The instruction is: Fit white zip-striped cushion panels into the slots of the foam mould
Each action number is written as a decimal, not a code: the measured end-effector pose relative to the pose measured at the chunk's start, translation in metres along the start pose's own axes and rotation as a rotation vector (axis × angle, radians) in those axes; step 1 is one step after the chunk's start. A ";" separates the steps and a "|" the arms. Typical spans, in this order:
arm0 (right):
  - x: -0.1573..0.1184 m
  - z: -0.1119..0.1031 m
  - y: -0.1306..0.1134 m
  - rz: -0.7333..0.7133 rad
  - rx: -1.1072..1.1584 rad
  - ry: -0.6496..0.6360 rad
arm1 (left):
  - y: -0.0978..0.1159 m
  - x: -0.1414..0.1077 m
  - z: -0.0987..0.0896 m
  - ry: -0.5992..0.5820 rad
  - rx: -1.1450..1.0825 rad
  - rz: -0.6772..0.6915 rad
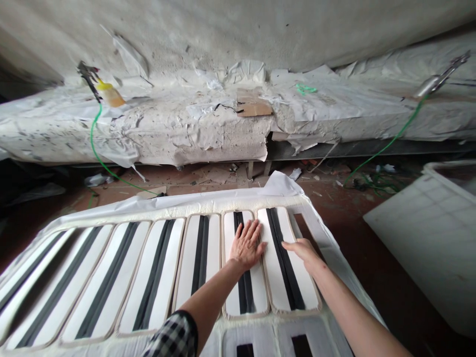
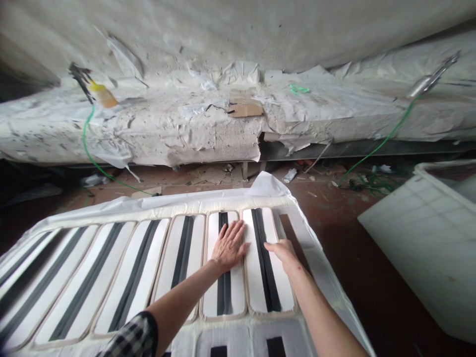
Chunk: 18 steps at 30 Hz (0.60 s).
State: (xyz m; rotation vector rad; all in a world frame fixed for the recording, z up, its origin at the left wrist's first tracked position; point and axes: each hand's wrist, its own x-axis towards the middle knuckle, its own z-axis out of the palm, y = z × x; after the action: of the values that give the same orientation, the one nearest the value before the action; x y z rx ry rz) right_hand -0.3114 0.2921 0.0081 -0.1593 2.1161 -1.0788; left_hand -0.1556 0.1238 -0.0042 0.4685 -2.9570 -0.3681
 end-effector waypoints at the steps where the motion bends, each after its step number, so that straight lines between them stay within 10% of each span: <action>1: 0.000 0.001 -0.001 -0.005 -0.025 0.004 | 0.001 0.000 0.000 0.000 0.006 -0.012; 18: -0.044 -0.008 -0.011 -0.231 -0.655 0.307 | 0.006 0.002 0.008 -0.013 0.113 0.037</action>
State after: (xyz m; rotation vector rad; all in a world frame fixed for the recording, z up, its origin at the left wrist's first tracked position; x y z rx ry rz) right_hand -0.2874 0.3088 0.0436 -0.5918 2.7220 -0.5108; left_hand -0.1607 0.1307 -0.0101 0.4248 -3.0061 -0.2022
